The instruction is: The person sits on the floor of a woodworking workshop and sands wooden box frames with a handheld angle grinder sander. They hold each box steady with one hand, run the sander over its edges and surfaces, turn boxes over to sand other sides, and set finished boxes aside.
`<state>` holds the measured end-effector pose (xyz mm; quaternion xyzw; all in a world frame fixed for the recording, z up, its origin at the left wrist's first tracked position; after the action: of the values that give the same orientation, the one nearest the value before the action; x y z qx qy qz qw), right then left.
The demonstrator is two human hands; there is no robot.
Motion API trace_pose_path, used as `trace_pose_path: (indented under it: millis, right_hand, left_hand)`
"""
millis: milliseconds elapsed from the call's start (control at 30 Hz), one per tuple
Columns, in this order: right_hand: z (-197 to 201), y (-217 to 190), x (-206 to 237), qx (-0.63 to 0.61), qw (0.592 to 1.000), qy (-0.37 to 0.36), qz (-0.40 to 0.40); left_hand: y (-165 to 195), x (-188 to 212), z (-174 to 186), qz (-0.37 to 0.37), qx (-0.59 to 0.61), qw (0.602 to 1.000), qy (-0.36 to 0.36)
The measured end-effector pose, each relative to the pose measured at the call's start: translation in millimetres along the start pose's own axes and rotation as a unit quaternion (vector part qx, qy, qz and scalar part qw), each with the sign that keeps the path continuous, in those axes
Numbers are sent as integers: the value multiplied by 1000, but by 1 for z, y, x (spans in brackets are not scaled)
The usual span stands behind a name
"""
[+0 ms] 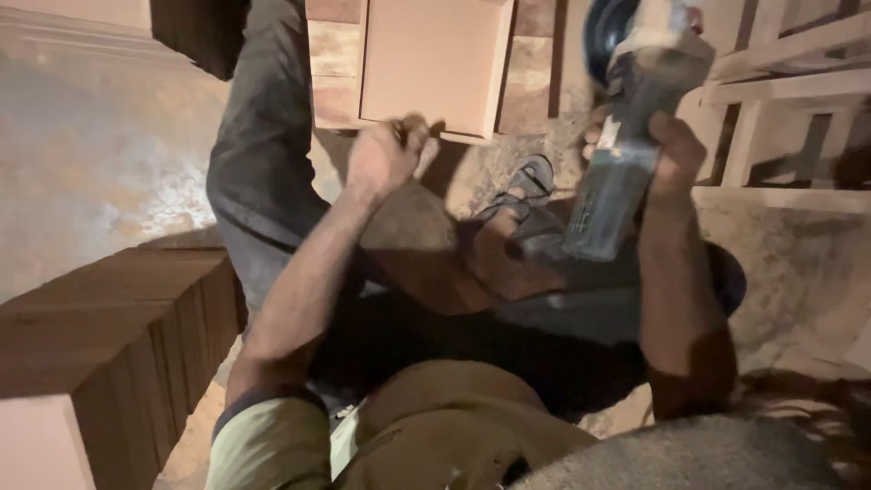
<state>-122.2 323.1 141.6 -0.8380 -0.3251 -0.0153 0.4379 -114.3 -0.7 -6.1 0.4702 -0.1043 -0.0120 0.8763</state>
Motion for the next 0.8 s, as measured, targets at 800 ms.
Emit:
trace_pose_path:
  millis: [800]
  right_hand:
    - [29, 58, -154, 66, 989, 104, -83]
  left_hand:
    - [-20, -48, -24, -81, -146, 985, 46]
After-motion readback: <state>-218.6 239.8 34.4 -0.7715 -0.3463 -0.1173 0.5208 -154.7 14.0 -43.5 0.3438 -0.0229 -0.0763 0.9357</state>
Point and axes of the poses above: each hand's wrist, its own x-axis away from the middle knuckle, its own z-axis out of the back of the hand, y = z × x, the point moved 7 cm from there along -x, towards the middle knuckle, and after that the axes turned 11 degrees about -z, right-handed, at the moved point
